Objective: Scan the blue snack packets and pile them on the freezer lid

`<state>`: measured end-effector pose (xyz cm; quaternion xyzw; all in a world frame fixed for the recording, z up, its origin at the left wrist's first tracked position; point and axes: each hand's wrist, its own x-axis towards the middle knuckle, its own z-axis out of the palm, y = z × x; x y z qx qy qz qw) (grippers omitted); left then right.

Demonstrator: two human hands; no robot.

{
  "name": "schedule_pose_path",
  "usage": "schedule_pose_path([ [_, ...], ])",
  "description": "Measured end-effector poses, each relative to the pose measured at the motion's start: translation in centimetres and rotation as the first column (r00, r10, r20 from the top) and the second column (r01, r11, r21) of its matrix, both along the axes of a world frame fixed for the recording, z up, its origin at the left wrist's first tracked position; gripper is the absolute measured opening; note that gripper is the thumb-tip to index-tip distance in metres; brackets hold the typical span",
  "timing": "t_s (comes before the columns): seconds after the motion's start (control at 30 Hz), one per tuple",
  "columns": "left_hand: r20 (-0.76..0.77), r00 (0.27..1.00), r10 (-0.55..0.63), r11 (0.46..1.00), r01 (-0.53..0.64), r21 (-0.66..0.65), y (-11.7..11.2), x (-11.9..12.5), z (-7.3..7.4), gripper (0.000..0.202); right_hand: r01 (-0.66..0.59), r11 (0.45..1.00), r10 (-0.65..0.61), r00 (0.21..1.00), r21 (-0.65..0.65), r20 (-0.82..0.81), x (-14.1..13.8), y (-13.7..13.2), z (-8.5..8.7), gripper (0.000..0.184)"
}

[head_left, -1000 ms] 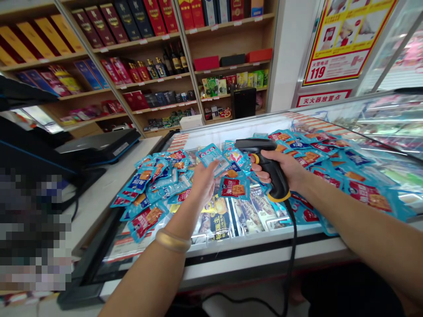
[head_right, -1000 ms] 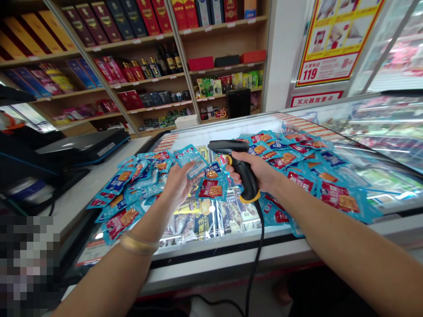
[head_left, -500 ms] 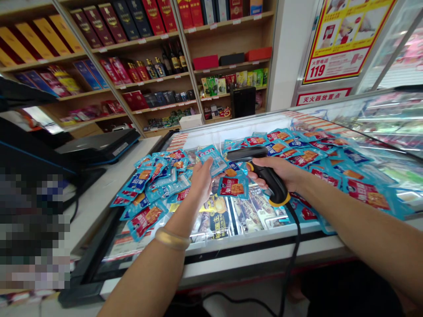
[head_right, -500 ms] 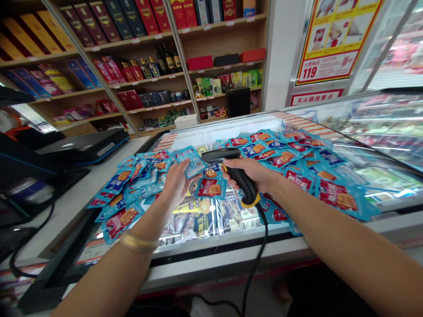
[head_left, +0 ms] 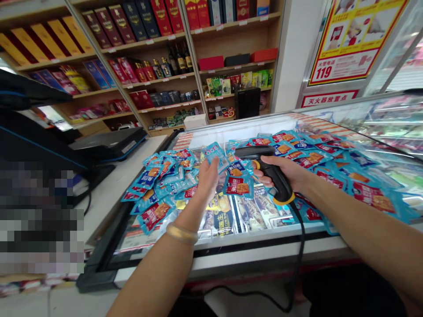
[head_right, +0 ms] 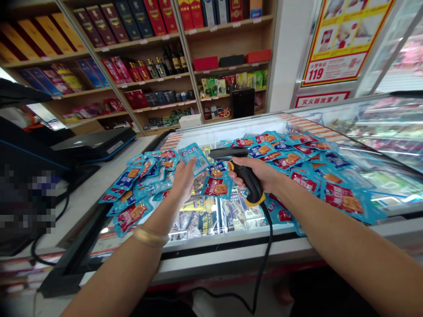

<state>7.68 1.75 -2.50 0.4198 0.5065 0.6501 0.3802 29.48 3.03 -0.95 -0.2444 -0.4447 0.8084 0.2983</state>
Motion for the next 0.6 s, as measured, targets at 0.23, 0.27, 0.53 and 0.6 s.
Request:
schedule_pose_path([
  [0.23, -0.480, 0.830, 0.283, 0.920, -0.094, 0.380, 0.0, -6.1, 2.4, 0.031, 0.018, 1.000, -0.019, 0.998, -0.010, -0.058, -3.5, -0.8, 2.3, 0.020],
  [0.27, -0.527, 0.778, 0.342, 0.903, -0.116, 0.413, -0.3, -7.7, 2.9, 0.035, 0.000, 1.000, -0.001, 0.998, -0.011, -0.063, -4.4, -0.9, 2.7, 0.020],
  [0.53, -0.956, 0.230, 0.183, 0.867, -0.496, 0.046, -3.4, -16.6, 3.5, 0.059, -0.106, 0.991, 0.097, 0.989, -0.084, -0.113, -14.5, -1.8, 3.0, 0.023],
  [0.6, -0.988, 0.152, 0.003, 0.859, -0.507, -0.076, -3.9, -16.7, 2.5, 0.062, -0.110, 0.986, 0.099, 0.991, -0.122, -0.093, -16.3, -2.1, 2.3, 0.024],
])
